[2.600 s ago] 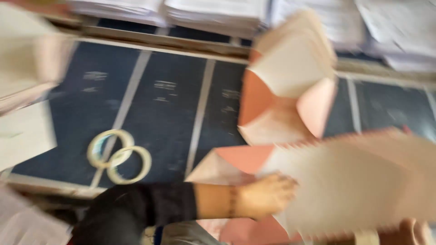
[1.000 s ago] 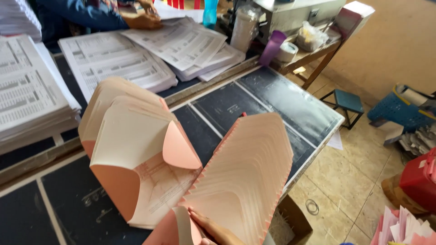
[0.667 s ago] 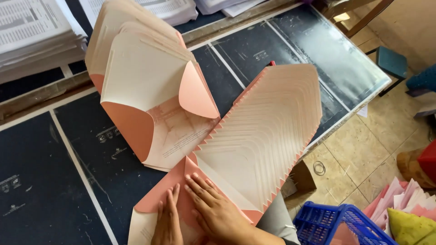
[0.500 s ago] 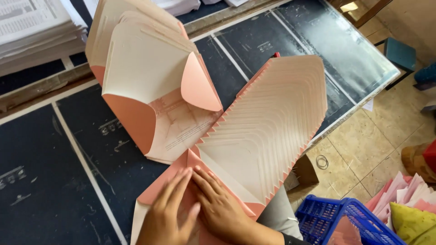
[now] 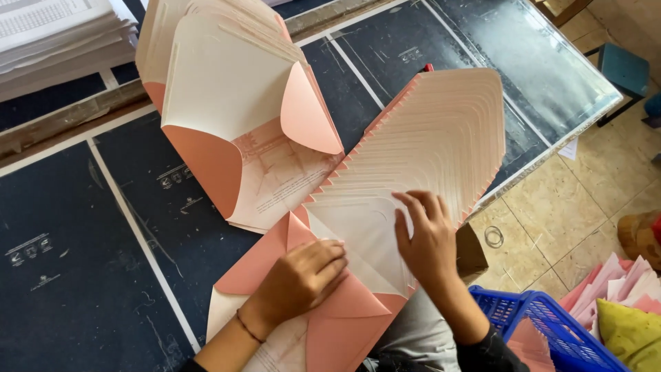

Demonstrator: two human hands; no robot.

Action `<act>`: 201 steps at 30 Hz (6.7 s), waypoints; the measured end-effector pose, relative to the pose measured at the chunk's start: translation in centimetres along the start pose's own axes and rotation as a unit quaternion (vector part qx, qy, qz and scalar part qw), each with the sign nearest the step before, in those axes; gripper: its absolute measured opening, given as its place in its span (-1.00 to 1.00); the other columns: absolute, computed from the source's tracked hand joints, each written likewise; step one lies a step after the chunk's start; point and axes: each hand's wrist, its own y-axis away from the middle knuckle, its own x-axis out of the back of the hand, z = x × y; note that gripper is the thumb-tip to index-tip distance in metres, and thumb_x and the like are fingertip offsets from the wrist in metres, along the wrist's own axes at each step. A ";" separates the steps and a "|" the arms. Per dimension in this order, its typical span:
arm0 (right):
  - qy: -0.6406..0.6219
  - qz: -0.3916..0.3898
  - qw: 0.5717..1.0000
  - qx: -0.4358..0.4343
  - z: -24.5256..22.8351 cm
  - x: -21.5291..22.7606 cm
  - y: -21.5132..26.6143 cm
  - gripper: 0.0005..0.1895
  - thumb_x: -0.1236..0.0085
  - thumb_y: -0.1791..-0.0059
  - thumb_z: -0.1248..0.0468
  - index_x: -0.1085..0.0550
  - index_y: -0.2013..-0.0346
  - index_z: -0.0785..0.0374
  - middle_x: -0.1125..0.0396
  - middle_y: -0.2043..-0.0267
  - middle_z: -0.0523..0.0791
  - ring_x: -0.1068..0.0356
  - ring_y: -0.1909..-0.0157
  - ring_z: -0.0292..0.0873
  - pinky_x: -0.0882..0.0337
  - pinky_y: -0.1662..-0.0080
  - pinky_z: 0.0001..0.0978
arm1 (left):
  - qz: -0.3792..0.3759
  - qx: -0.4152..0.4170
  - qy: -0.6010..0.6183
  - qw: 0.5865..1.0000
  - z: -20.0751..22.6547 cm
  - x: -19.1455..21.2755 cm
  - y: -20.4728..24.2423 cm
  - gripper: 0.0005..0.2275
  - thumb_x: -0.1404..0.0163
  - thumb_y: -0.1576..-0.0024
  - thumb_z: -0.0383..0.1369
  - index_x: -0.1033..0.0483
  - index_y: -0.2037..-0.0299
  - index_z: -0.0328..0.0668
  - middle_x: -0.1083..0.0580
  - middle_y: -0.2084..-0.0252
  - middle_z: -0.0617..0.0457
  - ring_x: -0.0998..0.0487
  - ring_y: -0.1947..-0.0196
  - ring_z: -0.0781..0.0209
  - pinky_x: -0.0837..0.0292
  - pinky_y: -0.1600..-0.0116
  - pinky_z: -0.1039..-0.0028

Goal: The person folds a stack of pink and white paper sheets on a table. They use a red tool to crease the folds and a brush to smooth the paper. The person then stacks the folded sheets and places them on the table.

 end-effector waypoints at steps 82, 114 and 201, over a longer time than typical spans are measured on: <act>-0.247 -0.340 0.900 0.116 -4.2 -1.7 1.2 -0.39 0.28 -0.22 0.26 -0.11 -0.57 0.43 0.15 -0.71 0.18 0.25 -0.74 0.21 0.15 -0.63 0.07 | 0.109 -0.134 -0.251 0.953 0.8 -3.0 3.1 -0.54 0.47 -0.44 0.04 -0.51 0.11 0.05 -0.43 0.10 0.14 -0.39 0.06 0.21 -0.37 -0.12 0.40; -0.422 -0.228 0.877 -0.022 0.5 2.3 -3.6 -0.72 0.24 -0.25 0.41 -0.31 -0.25 0.35 -0.22 -0.53 0.16 -0.25 -0.57 0.04 -0.32 -0.51 -0.02 | -0.018 -0.063 -0.138 0.988 0.7 -3.3 -1.6 -0.62 0.27 -0.46 -0.11 -0.48 0.16 -0.23 -0.42 0.08 -0.13 -0.48 0.05 -0.10 -0.45 -0.14 0.10; -0.472 -0.302 0.814 -0.150 4.1 4.0 -8.5 -0.47 0.06 -0.17 0.28 -0.35 -0.46 0.29 -0.28 -0.55 -0.04 -0.25 -0.56 -0.16 -0.30 -0.48 -0.28 | -0.062 -0.002 -0.106 0.992 -1.3 -8.1 -6.7 -0.60 0.01 -0.27 -0.25 -0.55 -0.16 -0.48 -0.52 -0.21 -0.22 -0.50 -0.30 -0.18 -0.38 -0.32 0.00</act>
